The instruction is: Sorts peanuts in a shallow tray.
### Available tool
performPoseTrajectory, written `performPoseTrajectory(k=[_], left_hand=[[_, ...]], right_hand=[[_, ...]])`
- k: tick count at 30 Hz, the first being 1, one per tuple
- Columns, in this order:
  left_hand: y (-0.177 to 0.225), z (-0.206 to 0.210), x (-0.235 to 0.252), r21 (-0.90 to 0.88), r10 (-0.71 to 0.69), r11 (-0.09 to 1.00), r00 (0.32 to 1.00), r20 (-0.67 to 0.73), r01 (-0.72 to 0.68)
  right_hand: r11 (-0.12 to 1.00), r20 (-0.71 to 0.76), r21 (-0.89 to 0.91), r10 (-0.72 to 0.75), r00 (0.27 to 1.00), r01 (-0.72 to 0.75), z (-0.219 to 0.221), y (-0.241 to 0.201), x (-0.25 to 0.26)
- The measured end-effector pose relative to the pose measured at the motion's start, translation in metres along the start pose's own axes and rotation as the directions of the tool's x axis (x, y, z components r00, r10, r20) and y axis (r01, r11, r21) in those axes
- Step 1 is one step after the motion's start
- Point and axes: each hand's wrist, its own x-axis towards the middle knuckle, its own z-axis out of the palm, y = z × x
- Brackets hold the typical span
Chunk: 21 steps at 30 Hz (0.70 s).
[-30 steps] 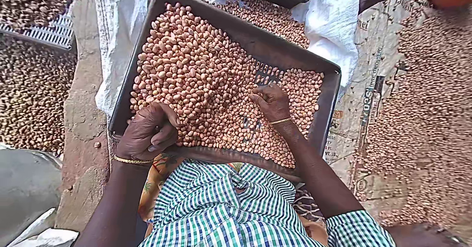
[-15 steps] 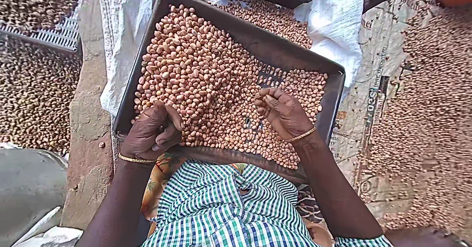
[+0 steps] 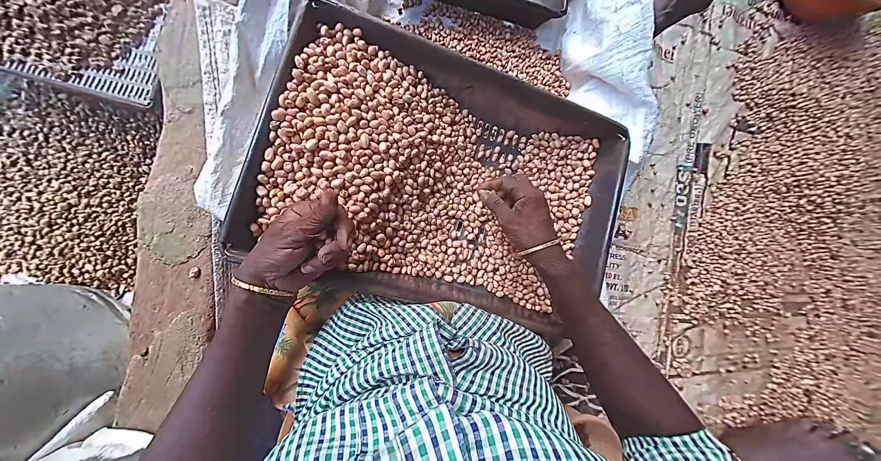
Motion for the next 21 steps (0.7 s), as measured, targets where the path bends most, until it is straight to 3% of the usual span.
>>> performPoseTrajectory(k=[3,8,10,11,12,13,15,16,18,19,21], left_hand=[[-0.001,-0.001,-0.001,-0.006,0.021,1.0,1.0,0.016,-0.021],[0.0,-0.002,-0.004,-0.029,0.031,0.999,0.999,0.007,-0.031],[-0.001,-0.004,-0.003,-0.04,0.042,0.998,0.998,0.037,-0.04],[-0.001,-0.004,-0.003,-0.052,0.053,0.997,0.998,0.046,-0.05],[-0.002,-0.005,-0.004,-0.06,0.065,0.996,0.996,0.052,-0.062],[-0.002,-0.005,-0.005,-0.061,0.078,0.995,0.995,0.055,-0.075],[-0.002,-0.005,-0.005,-0.032,0.089,0.996,0.994,0.066,-0.087],[-0.001,-0.005,-0.004,-0.022,0.091,0.996,0.993,0.07,-0.089],[-0.001,-0.003,-0.003,-0.031,0.096,0.995,0.993,0.069,-0.094],[-0.001,-0.003,-0.004,-0.045,0.099,0.994,0.993,0.071,-0.096],[-0.002,-0.003,-0.005,-0.064,0.11,0.992,0.992,0.07,-0.105]], right_hand=[[0.93,0.019,-0.306,-0.206,0.978,0.202,0.021,0.016,-0.004],[0.797,0.149,-0.524,-0.262,0.953,0.301,0.03,0.006,0.0],[0.914,0.091,-0.305,-0.252,0.963,0.268,0.016,0.017,0.007],[0.984,0.039,-0.034,-0.175,0.984,0.176,0.008,0.024,0.011],[0.951,0.024,0.295,-0.103,0.994,0.092,0.003,0.031,0.014],[0.837,0.063,0.546,-0.083,0.995,0.035,0.002,0.035,0.014],[0.652,0.175,0.754,-0.081,0.981,-0.08,0.012,0.032,0.007],[0.658,0.199,0.745,-0.063,0.978,-0.109,0.019,0.024,0.003],[0.85,0.214,0.52,-0.035,0.976,-0.083,0.03,0.005,-0.005],[0.943,0.226,0.333,-0.064,0.972,-0.016,0.034,-0.001,-0.008],[0.975,0.198,0.038,-0.22,0.955,0.217,0.043,0.0,-0.012]])
